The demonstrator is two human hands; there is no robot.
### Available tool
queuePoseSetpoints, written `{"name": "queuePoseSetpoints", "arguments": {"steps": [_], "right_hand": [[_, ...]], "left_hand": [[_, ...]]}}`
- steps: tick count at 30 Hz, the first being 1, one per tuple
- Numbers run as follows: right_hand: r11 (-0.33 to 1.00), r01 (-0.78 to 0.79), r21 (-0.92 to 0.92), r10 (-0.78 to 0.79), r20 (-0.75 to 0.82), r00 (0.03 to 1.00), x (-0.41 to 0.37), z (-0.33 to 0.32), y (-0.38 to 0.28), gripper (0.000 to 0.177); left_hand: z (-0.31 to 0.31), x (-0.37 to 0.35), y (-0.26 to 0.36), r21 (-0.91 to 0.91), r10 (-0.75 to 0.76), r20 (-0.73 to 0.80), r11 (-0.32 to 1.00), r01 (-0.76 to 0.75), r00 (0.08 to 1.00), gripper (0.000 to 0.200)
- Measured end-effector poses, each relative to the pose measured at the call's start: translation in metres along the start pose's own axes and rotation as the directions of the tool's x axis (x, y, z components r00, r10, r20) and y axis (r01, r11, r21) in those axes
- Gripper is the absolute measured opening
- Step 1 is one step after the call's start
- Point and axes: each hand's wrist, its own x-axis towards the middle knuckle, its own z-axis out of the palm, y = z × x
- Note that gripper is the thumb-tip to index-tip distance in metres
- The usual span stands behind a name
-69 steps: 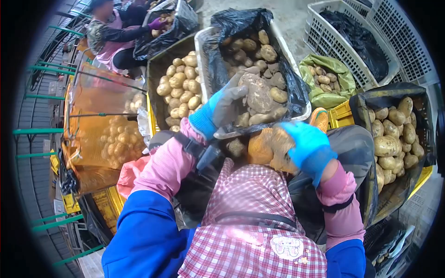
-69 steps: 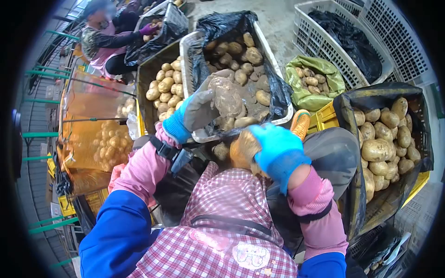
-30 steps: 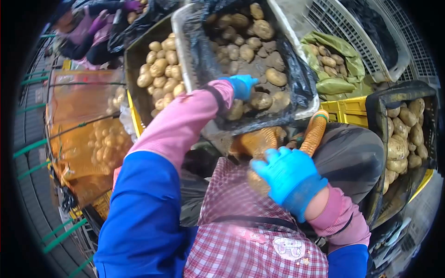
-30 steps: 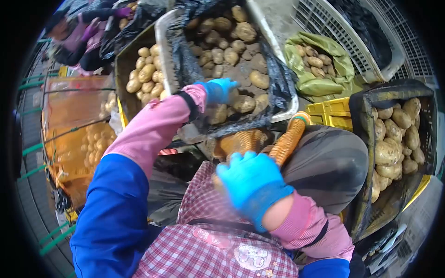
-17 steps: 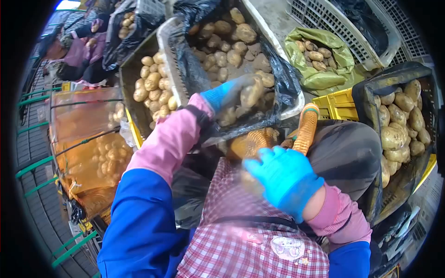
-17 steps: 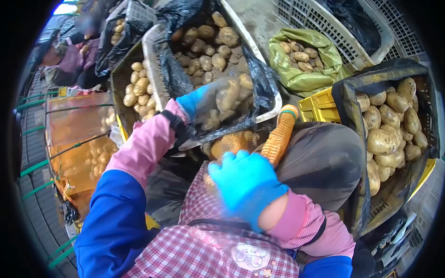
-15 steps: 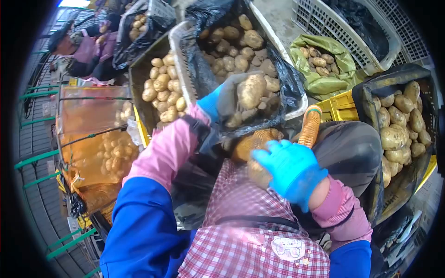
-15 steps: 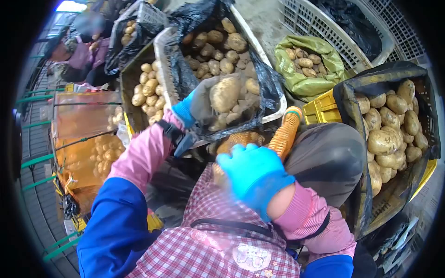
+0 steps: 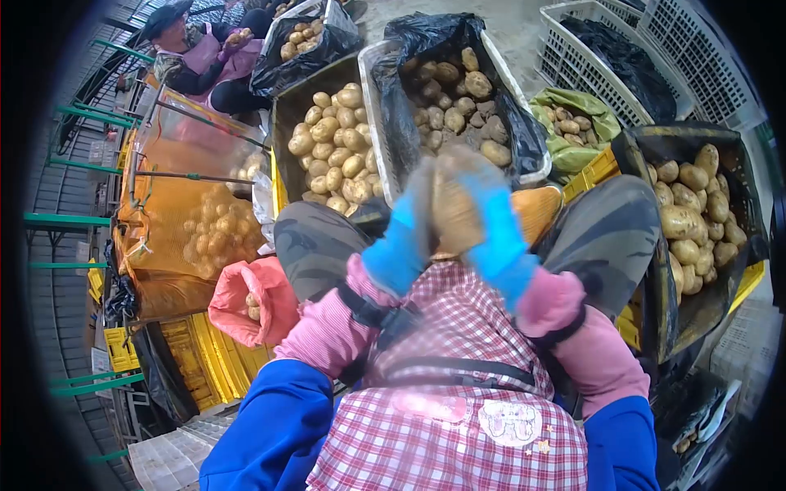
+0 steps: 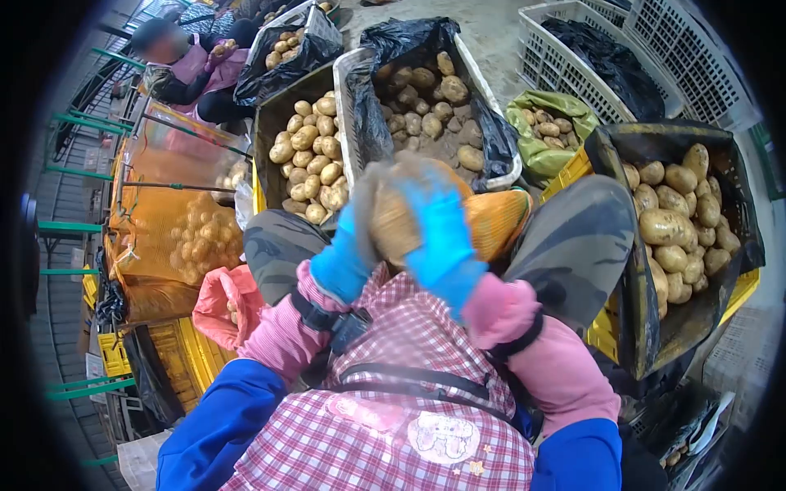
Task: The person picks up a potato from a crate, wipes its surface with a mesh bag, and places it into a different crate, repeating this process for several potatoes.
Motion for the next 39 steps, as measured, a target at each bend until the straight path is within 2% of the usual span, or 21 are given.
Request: {"name": "queuePoseSetpoints", "arguments": {"steps": [1, 2, 4, 5, 6, 7, 10, 11, 12, 17, 18, 19, 20, 23, 25, 28, 32, 34, 35, 38, 39], "right_hand": [[0.948, 0.154, -0.278, -0.148, 0.044, 0.988, -0.003, 0.01, -0.008, 0.046], [0.933, 0.13, -0.336, -0.113, 0.07, 0.991, -0.01, 0.007, -0.019, 0.044], [0.996, -0.067, -0.066, 0.071, 0.049, 0.996, -0.016, 0.007, -0.018, 0.04], [0.933, -0.233, 0.274, 0.228, 0.051, 0.972, -0.019, 0.015, 0.004, 0.038], [0.733, -0.357, 0.579, 0.368, 0.104, 0.924, -0.018, 0.019, 0.019, 0.036], [0.607, -0.44, 0.662, 0.469, 0.148, 0.871, -0.011, 0.013, 0.018, 0.032], [0.543, -0.69, 0.478, 0.702, 0.193, 0.686, -0.015, -0.01, 0.031, 0.035], [0.513, -0.634, 0.579, 0.687, 0.167, 0.708, -0.02, -0.006, 0.029, 0.034], [0.502, -0.609, 0.614, 0.68, 0.155, 0.717, -0.021, -0.004, 0.026, 0.035], [0.439, -0.58, 0.686, 0.681, 0.166, 0.713, -0.016, -0.008, 0.019, 0.037], [0.416, -0.585, 0.696, 0.696, 0.17, 0.698, -0.014, -0.01, 0.017, 0.038], [0.526, -0.47, 0.709, 0.576, 0.11, 0.81, -0.016, -0.007, 0.019, 0.041], [0.476, -0.493, 0.729, 0.62, 0.12, 0.776, -0.016, -0.009, 0.021, 0.041], [0.346, -0.514, 0.785, 0.708, 0.141, 0.692, -0.002, -0.015, 0.003, 0.044], [0.301, -0.481, 0.824, 0.723, 0.132, 0.678, 0.0, -0.017, 0.004, 0.047], [0.125, -0.335, 0.934, 0.642, 0.182, 0.745, -0.001, -0.011, 0.007, 0.038], [0.809, -0.286, 0.514, 0.308, 0.043, 0.95, -0.018, 0.015, 0.006, 0.049], [0.956, -0.133, 0.261, 0.128, 0.036, 0.991, -0.022, 0.01, 0.001, 0.054], [0.803, -0.296, 0.518, 0.277, 0.115, 0.954, -0.018, 0.009, 0.009, 0.055], [0.521, -0.476, 0.708, 0.686, -0.016, 0.727, -0.012, -0.001, 0.014, 0.052], [0.573, -0.46, 0.678, 0.664, -0.055, 0.746, -0.011, -0.005, 0.004, 0.05]], "left_hand": [[0.002, -0.01, -0.018, -0.351, -0.162, -0.089, 0.929, 0.121, 0.983, 0.05], [-0.001, -0.016, -0.025, -0.339, -0.177, -0.128, 0.933, 0.124, 0.976, 0.049], [0.003, -0.025, -0.028, -0.317, -0.196, -0.202, 0.94, 0.125, 0.96, 0.048], [-0.013, -0.026, -0.039, 0.089, 0.024, -0.002, 0.996, -0.023, 1.0, 0.049], [-0.029, -0.026, -0.049, 0.398, 0.241, 0.199, 0.866, -0.303, 0.95, 0.052], [-0.03, -0.039, -0.042, 0.575, 0.376, 0.362, 0.629, -0.522, 0.853, 0.054], [-0.021, -0.052, -0.009, 0.376, 0.025, 0.412, 0.906, -0.195, 0.911, 0.062], [-0.035, -0.04, -0.017, 0.088, -0.113, 0.392, 0.992, 0.085, 0.913, 0.064], [-0.037, -0.034, -0.015, -0.218, -0.237, 0.411, 0.912, 0.347, 0.88, 0.068], [-0.041, -0.026, -0.013, -0.402, -0.089, 0.481, 0.861, 0.31, 0.872, 0.073], [-0.037, -0.03, -0.01, -0.392, -0.107, 0.4, 0.878, 0.275, 0.91, 0.072], [-0.027, -0.037, -0.002, -0.378, -0.121, 0.317, 0.894, 0.242, 0.941, 0.071], [-0.021, -0.041, 0.002, -0.361, -0.13, 0.232, 0.909, 0.21, 0.964, 0.071], [-0.023, -0.043, 0.011, 0.131, 0.07, 0.219, 0.986, -0.1, 0.973, 0.082], [-0.016, -0.042, 0.013, 0.389, 0.251, 0.152, 0.874, -0.291, 0.956, 0.099], [-0.023, -0.04, 0.009, 0.617, 0.424, 0.194, 0.649, -0.446, 0.885, 0.1], [-0.026, -0.037, -0.006, 0.801, 0.518, 0.367, 0.246, -0.545, 0.773, 0.101], [-0.024, -0.038, -0.006, 0.728, 0.483, 0.447, 0.293, -0.62, 0.753, 0.102], [-0.022, -0.041, -0.005, 0.707, 0.458, 0.44, 0.354, -0.613, 0.772, 0.103], [-0.016, -0.047, 0.003, 0.566, 0.293, 0.375, 0.679, -0.467, 0.88, 0.107], [-0.015, -0.048, 0.004, 0.446, 0.224, 0.346, 0.815, -0.369, 0.911, 0.107]]}}
